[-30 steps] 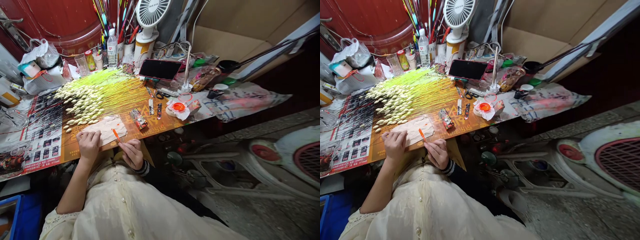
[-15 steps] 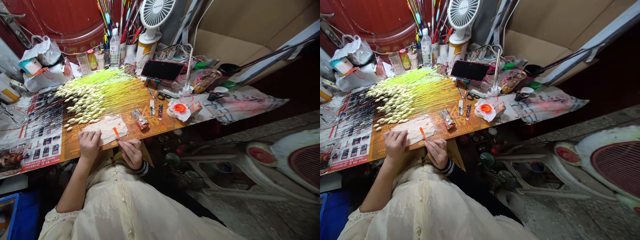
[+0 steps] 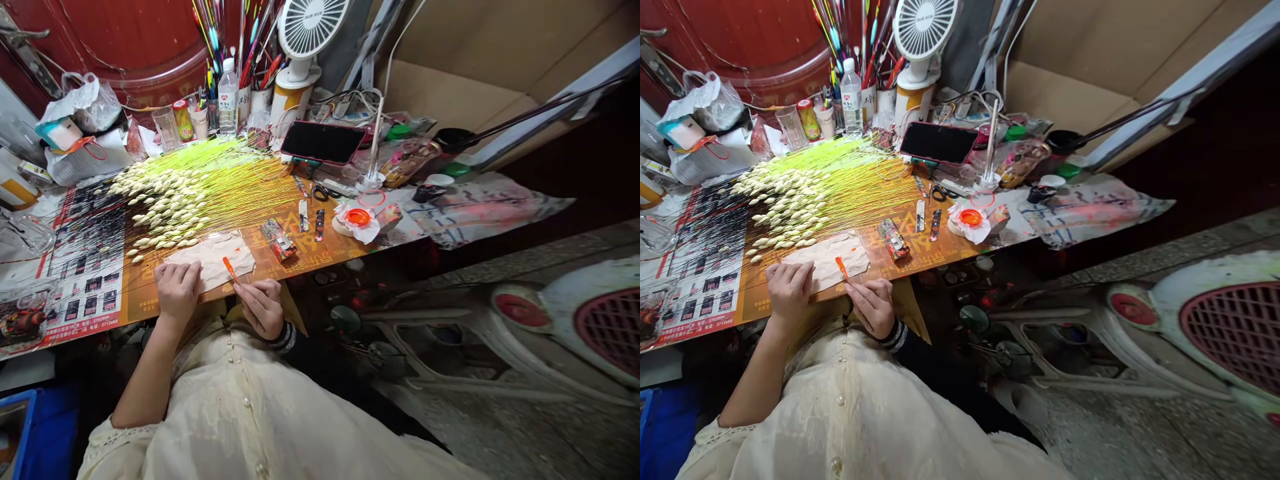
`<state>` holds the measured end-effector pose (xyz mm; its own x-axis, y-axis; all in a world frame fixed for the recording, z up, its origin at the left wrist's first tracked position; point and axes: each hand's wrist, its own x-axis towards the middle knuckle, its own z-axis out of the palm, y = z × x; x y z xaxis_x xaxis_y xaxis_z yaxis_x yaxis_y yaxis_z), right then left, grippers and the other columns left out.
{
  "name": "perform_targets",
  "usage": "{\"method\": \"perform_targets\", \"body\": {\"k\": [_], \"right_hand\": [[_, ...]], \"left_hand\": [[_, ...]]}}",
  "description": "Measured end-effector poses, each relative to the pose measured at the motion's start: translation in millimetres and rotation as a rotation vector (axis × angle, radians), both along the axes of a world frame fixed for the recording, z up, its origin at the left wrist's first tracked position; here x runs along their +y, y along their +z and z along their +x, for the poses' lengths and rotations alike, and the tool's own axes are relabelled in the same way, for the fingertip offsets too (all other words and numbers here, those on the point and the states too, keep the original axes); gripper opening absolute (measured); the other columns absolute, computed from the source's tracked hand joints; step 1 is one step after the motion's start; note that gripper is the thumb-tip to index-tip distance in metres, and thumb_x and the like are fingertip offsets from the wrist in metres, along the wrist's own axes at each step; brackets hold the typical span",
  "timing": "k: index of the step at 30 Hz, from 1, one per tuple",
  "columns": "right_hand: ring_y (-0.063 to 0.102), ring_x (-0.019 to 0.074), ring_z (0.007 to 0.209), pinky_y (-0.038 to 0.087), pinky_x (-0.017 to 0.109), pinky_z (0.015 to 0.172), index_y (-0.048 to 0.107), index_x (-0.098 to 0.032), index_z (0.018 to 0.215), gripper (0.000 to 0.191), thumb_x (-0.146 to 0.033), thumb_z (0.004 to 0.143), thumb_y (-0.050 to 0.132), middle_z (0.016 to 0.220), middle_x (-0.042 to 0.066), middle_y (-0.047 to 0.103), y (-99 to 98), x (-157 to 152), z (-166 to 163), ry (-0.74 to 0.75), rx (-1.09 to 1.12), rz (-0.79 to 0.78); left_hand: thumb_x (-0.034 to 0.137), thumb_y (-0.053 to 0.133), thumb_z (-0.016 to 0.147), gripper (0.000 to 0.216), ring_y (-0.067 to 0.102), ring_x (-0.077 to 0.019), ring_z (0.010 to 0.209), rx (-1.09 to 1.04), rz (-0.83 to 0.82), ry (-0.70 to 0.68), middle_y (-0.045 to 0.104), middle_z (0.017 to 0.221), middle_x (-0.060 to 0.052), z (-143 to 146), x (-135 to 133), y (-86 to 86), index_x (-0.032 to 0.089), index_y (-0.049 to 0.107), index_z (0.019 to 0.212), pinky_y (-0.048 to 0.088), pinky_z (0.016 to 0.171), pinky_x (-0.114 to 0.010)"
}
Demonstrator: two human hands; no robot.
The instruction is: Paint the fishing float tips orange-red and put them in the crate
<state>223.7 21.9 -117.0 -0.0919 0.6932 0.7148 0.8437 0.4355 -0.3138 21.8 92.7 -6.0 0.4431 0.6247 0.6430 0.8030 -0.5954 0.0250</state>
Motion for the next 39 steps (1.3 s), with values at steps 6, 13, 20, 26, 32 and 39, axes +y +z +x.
{"method": "perform_targets", "body": {"k": [6, 13, 20, 26, 32, 39], "right_hand": [[0.048, 0.0275, 0.107, 0.038, 0.050, 0.097, 0.068, -0.023, 0.122, 0.038, -0.030, 0.092, 0.047, 0.126, 0.008, 0.063, -1.6, 0.4, 0.2, -0.011, 0.012, -0.023], [0.048, 0.0273, 0.107, 0.039, 0.048, 0.095, 0.068, -0.021, 0.122, 0.038, -0.031, 0.094, 0.045, 0.123, 0.010, 0.063, -3.1, -0.9, 2.7, 0.005, 0.025, -0.044], [0.047, 0.0264, 0.107, 0.037, 0.048, 0.099, 0.065, -0.021, 0.126, 0.039, -0.033, 0.095, 0.044, 0.121, 0.010, 0.064, -3.5, -2.1, 2.9, 0.044, 0.039, -0.053], [0.048, 0.0259, 0.105, 0.036, 0.049, 0.099, 0.063, -0.023, 0.129, 0.039, -0.032, 0.096, 0.044, 0.120, 0.010, 0.065, -0.9, -1.6, 1.0, 0.064, 0.054, -0.058], [0.050, 0.0262, 0.104, 0.036, 0.049, 0.098, 0.062, -0.024, 0.130, 0.040, -0.032, 0.094, 0.047, 0.120, 0.010, 0.065, -0.6, -1.2, 1.4, 0.066, 0.071, -0.057], [0.051, 0.0265, 0.103, 0.040, 0.049, 0.096, 0.062, -0.023, 0.130, 0.040, -0.032, 0.094, 0.047, 0.117, 0.011, 0.066, -2.6, 0.1, 1.3, 0.051, 0.088, -0.048]], "left_hand": [[0.024, 0.056, 0.093, 0.017, 0.060, -0.0182, 0.077, 0.010, 0.030, -0.007, 0.072, 0.084, -0.003, 0.6, 0.4, 1.4, 0.024, 0.064, 0.108, 0.033, 0.082, -0.040], [0.025, 0.056, 0.093, 0.016, 0.059, -0.0183, 0.078, 0.007, 0.023, -0.002, 0.072, 0.085, -0.003, 1.6, 0.5, 3.1, 0.024, 0.065, 0.106, 0.033, 0.082, -0.039], [0.024, 0.059, 0.092, 0.016, 0.059, -0.0173, 0.077, 0.018, 0.041, 0.002, 0.073, 0.086, -0.003, 1.3, 0.6, 3.2, 0.022, 0.065, 0.106, 0.033, 0.081, -0.038], [0.024, 0.059, 0.092, 0.016, 0.060, -0.0180, 0.078, 0.013, 0.038, 0.004, 0.073, 0.086, -0.003, 1.3, 0.4, 3.0, 0.022, 0.065, 0.106, 0.032, 0.082, -0.039], [0.023, 0.060, 0.092, 0.015, 0.060, -0.0174, 0.077, 0.006, 0.048, -0.003, 0.073, 0.085, -0.003, 1.7, 0.4, 3.7, 0.022, 0.066, 0.105, 0.032, 0.081, -0.039], [0.024, 0.058, 0.092, 0.015, 0.059, -0.0175, 0.077, -0.002, 0.045, -0.010, 0.072, 0.084, -0.003, 2.7, 0.9, 4.4, 0.022, 0.066, 0.105, 0.031, 0.081, -0.038]]}}
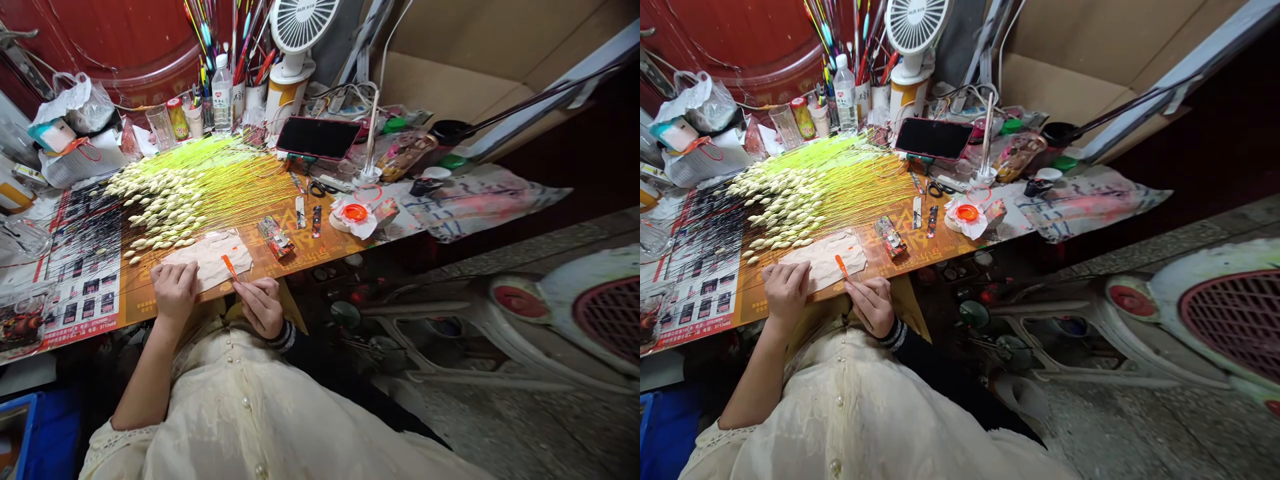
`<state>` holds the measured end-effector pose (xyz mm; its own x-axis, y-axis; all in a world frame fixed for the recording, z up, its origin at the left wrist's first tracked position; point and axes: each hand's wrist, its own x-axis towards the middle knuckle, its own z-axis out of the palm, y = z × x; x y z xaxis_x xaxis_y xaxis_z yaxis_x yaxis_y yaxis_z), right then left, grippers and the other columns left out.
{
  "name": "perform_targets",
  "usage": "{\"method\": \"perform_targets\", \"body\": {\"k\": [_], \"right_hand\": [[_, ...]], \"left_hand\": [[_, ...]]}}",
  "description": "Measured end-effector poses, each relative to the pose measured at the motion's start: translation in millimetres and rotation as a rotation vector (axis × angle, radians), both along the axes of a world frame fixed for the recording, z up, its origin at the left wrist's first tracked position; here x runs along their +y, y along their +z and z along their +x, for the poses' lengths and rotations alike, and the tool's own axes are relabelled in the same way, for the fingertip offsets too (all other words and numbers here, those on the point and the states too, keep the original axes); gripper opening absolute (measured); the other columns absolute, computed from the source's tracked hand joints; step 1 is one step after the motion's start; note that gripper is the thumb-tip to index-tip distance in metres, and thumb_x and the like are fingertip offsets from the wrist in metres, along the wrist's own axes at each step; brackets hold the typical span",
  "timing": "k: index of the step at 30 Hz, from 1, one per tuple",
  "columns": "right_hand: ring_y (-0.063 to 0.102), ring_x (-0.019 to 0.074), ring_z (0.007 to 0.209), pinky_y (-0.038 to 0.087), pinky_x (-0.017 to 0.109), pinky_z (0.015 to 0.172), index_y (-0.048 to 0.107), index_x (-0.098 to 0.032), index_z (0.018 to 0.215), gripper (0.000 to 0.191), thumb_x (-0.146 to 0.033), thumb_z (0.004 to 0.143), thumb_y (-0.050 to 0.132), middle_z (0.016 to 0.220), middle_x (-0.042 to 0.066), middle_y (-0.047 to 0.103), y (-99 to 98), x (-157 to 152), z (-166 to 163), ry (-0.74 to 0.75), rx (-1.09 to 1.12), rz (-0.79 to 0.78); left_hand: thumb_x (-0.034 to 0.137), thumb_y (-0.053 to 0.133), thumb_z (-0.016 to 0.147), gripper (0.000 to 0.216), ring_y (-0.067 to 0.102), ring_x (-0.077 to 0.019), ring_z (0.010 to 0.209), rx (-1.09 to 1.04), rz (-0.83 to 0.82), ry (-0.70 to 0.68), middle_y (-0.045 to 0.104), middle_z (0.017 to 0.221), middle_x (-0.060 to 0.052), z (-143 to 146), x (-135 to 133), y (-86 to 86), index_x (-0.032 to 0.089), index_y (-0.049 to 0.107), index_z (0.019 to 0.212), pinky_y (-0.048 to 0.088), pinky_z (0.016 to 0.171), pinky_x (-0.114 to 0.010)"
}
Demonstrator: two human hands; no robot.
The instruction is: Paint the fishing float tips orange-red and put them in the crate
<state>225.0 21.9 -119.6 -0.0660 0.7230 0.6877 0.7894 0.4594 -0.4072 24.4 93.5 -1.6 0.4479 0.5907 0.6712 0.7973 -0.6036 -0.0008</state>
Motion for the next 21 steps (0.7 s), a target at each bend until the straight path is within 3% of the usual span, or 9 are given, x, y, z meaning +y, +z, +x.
{"method": "perform_targets", "body": {"k": [14, 21], "right_hand": [[0.050, 0.0254, 0.103, 0.040, 0.049, 0.097, 0.063, -0.025, 0.128, 0.039, -0.030, 0.095, 0.045, 0.115, 0.010, 0.066, 3.1, -2, 0, 0.046, 0.014, 0.046], [0.052, 0.0233, 0.100, 0.042, 0.046, 0.094, 0.057, -0.027, 0.135, 0.044, -0.023, 0.093, 0.047, 0.117, 0.007, 0.067, 18.4, -2, -14, 0.121, 0.050, 0.111]], "left_hand": [[0.024, 0.059, 0.092, 0.015, 0.057, -0.0177, 0.077, 0.012, 0.011, 0.006, 0.072, 0.085, -0.003, 0, 0, -0.6, 0.022, 0.066, 0.105, 0.032, 0.081, -0.039], [0.026, 0.057, 0.093, 0.016, 0.059, -0.0179, 0.078, 0.008, -0.024, 0.020, 0.072, 0.084, -0.004, 0, -2, -2.0, 0.022, 0.068, 0.105, 0.032, 0.082, -0.039]]}}
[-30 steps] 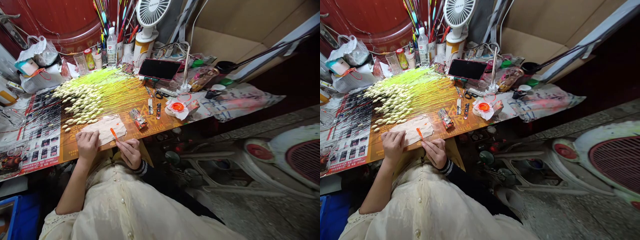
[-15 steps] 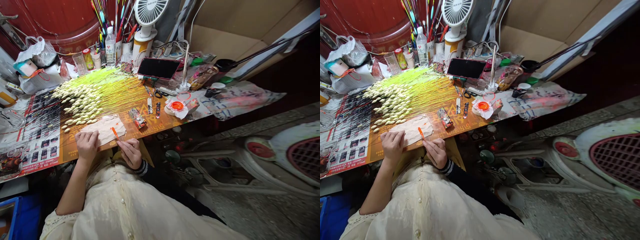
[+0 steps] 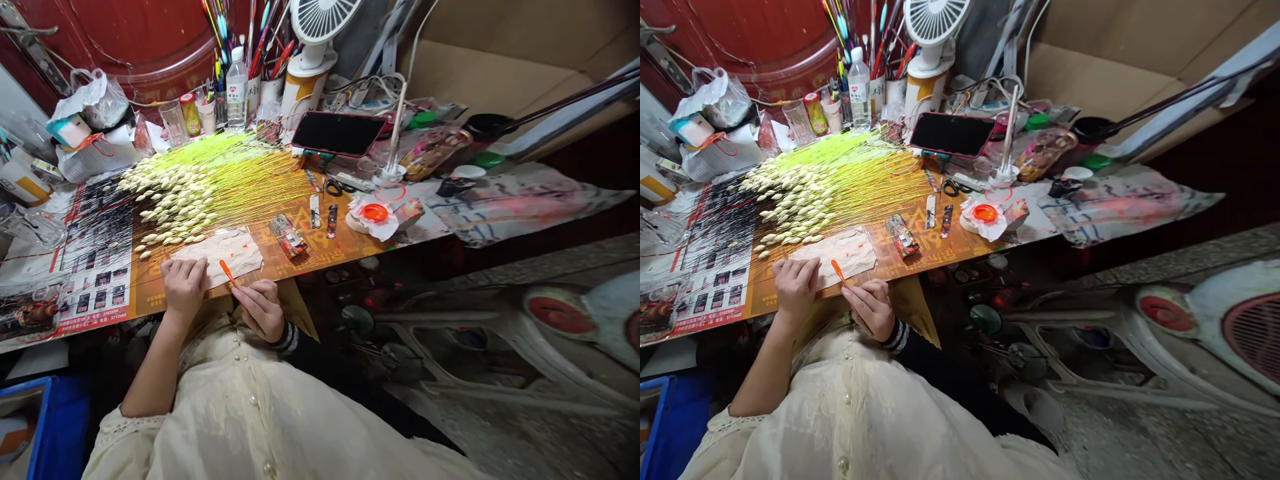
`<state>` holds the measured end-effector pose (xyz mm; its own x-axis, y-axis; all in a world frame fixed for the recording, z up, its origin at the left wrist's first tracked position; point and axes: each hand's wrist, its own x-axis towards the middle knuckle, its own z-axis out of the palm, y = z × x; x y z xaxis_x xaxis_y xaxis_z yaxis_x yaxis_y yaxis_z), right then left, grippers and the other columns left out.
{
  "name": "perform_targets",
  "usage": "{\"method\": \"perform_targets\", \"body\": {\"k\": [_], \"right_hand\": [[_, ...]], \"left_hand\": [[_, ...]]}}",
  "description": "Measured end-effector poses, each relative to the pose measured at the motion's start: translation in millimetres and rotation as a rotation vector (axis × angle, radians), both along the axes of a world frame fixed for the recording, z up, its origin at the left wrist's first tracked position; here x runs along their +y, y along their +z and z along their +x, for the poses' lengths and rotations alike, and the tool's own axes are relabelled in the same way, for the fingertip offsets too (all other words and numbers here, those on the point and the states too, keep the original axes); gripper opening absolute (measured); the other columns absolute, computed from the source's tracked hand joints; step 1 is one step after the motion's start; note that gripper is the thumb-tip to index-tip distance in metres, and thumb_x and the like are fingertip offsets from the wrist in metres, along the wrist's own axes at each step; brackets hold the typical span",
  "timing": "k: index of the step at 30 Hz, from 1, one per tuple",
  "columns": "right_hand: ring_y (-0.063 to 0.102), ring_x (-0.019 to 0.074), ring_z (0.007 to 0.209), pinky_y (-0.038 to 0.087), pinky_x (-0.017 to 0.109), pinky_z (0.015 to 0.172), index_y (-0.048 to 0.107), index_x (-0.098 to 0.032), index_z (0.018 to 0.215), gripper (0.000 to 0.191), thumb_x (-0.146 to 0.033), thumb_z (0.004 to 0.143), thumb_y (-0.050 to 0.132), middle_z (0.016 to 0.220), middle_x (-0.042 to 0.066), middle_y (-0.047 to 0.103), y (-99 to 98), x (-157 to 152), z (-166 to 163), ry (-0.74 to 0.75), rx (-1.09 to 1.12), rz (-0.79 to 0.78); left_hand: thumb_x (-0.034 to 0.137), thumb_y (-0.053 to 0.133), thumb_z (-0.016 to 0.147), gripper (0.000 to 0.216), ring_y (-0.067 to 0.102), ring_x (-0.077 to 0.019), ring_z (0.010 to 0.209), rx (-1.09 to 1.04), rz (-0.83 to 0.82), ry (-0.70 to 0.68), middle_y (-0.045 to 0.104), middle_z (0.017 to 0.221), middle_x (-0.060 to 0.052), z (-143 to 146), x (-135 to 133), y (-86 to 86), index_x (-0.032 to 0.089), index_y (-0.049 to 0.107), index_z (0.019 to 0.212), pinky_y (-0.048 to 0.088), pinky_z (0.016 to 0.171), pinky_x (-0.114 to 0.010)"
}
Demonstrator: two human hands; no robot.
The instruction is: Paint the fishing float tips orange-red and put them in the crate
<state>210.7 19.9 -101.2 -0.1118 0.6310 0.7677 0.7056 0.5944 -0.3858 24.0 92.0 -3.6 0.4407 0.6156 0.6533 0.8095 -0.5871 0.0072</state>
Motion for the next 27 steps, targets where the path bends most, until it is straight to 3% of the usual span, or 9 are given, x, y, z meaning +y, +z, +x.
{"method": "perform_targets", "body": {"k": [4, 8, 27], "right_hand": [[0.053, 0.0213, 0.099, 0.043, 0.043, 0.093, 0.041, -0.024, 0.147, 0.058, -0.014, 0.091, 0.050, 0.116, 0.007, 0.069, 15.8, -1, -3, 0.020, 0.047, 0.060], [0.053, 0.0201, 0.100, 0.042, 0.041, 0.093, 0.039, -0.025, 0.149, 0.061, -0.012, 0.090, 0.053, 0.117, 0.006, 0.069, 23.9, -1, -3, 0.004, 0.052, 0.056], [0.053, 0.0193, 0.099, 0.043, 0.041, 0.095, 0.042, -0.025, 0.147, 0.059, -0.013, 0.090, 0.054, 0.119, 0.006, 0.068, 19.3, -2, -4, -0.003, 0.061, 0.043]], "left_hand": [[0.027, 0.055, 0.094, 0.018, 0.060, -0.0177, 0.080, -0.012, -0.026, -0.006, 0.072, 0.084, -0.004, 0, 0, -1.2, 0.022, 0.068, 0.105, 0.032, 0.082, -0.039], [0.027, 0.055, 0.094, 0.017, 0.059, -0.0179, 0.078, -0.009, -0.019, -0.007, 0.072, 0.084, -0.004, -1, 0, -1.5, 0.022, 0.068, 0.105, 0.032, 0.082, -0.039], [0.026, 0.056, 0.093, 0.017, 0.058, -0.0179, 0.078, -0.005, -0.007, -0.009, 0.072, 0.085, -0.004, -1, 1, -2.7, 0.022, 0.067, 0.107, 0.032, 0.084, -0.039]]}}
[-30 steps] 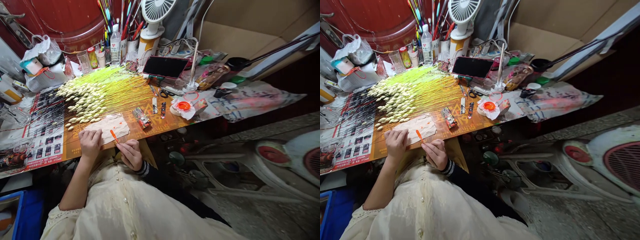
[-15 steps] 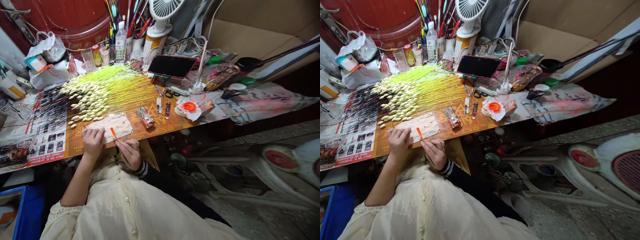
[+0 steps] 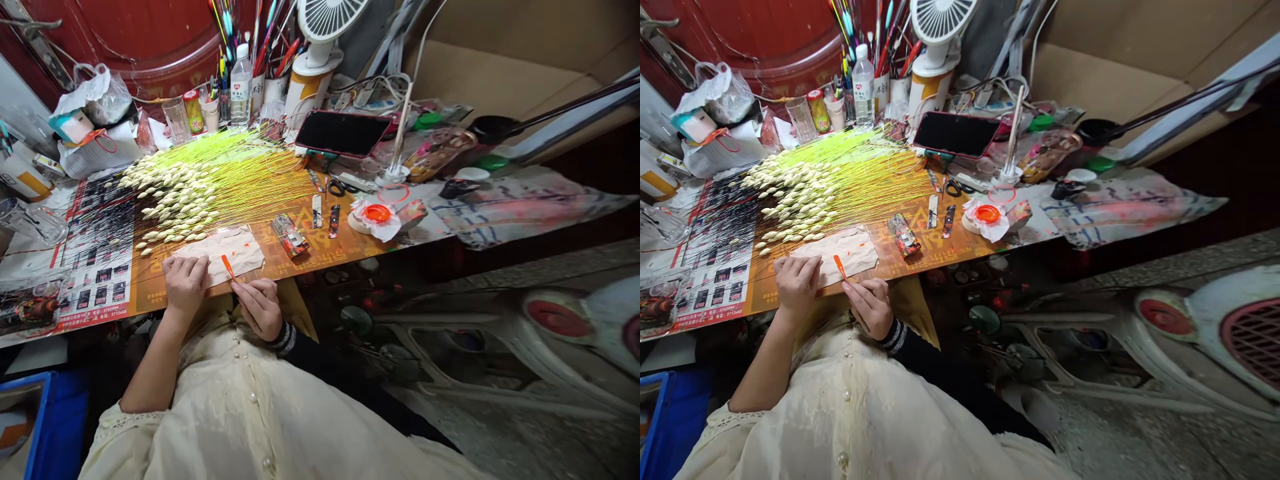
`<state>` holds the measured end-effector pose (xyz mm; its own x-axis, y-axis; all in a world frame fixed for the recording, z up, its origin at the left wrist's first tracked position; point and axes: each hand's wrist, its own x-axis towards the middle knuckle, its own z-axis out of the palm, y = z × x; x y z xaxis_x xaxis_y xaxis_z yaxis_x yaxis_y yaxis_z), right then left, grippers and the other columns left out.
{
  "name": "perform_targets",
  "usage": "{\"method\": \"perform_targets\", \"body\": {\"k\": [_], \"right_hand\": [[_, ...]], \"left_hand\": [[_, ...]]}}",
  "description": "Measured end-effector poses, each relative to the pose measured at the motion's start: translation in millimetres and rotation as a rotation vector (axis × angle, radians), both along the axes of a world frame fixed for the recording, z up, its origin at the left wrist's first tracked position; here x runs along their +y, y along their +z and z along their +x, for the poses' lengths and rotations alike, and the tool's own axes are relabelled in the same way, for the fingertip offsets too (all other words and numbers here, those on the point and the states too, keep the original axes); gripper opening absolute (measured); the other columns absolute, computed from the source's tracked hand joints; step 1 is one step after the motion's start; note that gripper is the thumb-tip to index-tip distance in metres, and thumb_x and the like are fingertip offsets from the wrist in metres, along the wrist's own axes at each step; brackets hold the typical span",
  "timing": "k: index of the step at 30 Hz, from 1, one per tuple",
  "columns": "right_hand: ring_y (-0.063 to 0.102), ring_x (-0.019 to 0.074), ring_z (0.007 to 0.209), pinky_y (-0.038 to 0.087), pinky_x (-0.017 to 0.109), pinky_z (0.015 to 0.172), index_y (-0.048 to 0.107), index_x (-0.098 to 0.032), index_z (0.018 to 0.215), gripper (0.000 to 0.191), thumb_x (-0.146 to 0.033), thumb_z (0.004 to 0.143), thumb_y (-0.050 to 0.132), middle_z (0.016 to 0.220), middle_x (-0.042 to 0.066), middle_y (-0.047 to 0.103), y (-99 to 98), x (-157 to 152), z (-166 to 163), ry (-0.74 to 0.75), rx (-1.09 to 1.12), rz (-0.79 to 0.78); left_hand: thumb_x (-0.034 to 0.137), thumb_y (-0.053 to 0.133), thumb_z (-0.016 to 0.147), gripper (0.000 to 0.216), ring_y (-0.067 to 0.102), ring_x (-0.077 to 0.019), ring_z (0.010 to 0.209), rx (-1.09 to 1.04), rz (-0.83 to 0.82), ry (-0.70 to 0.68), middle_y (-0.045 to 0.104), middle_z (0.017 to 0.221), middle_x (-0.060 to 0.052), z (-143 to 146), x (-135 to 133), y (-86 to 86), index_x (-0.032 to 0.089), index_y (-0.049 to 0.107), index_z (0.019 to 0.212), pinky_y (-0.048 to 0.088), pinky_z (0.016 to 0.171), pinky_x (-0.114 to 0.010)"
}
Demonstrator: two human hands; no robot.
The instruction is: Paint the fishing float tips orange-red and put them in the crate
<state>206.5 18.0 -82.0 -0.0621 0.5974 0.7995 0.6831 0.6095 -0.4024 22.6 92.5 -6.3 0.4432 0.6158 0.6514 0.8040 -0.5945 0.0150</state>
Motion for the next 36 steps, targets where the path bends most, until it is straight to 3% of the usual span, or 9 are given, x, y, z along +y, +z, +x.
{"method": "perform_targets", "body": {"k": [11, 19, 36], "right_hand": [[0.053, 0.0200, 0.103, 0.045, 0.043, 0.098, 0.040, -0.024, 0.148, 0.059, -0.015, 0.091, 0.051, 0.114, 0.006, 0.069, -3.9, -1, 5, 0.050, 0.009, 0.033], [0.053, 0.0198, 0.100, 0.045, 0.043, 0.095, 0.040, -0.022, 0.148, 0.063, -0.011, 0.087, 0.054, 0.116, 0.007, 0.068, 6.2, 1, -7, 0.117, -0.023, 0.067], [0.052, 0.0198, 0.098, 0.041, 0.040, 0.094, 0.035, -0.024, 0.150, 0.067, -0.009, 0.088, 0.055, 0.116, 0.006, 0.069, 9.4, 0, -19, 0.047, -0.073, 0.022]], "left_hand": [[0.026, 0.055, 0.093, 0.019, 0.060, -0.0198, 0.084, -0.026, -0.034, 0.023, 0.072, 0.090, -0.006, -7, -2, 0.0, 0.023, 0.067, 0.108, 0.034, 0.087, -0.041], [0.025, 0.057, 0.092, 0.018, 0.059, -0.0207, 0.088, -0.035, 0.005, 0.065, 0.071, 0.095, -0.007, -23, -7, -1.0, 0.022, 0.067, 0.106, 0.037, 0.089, -0.040], [0.025, 0.055, 0.093, 0.018, 0.059, -0.0204, 0.089, -0.065, -0.034, 0.073, 0.070, 0.097, -0.006, -23, -9, -3.5, 0.023, 0.067, 0.106, 0.036, 0.090, -0.040]]}}
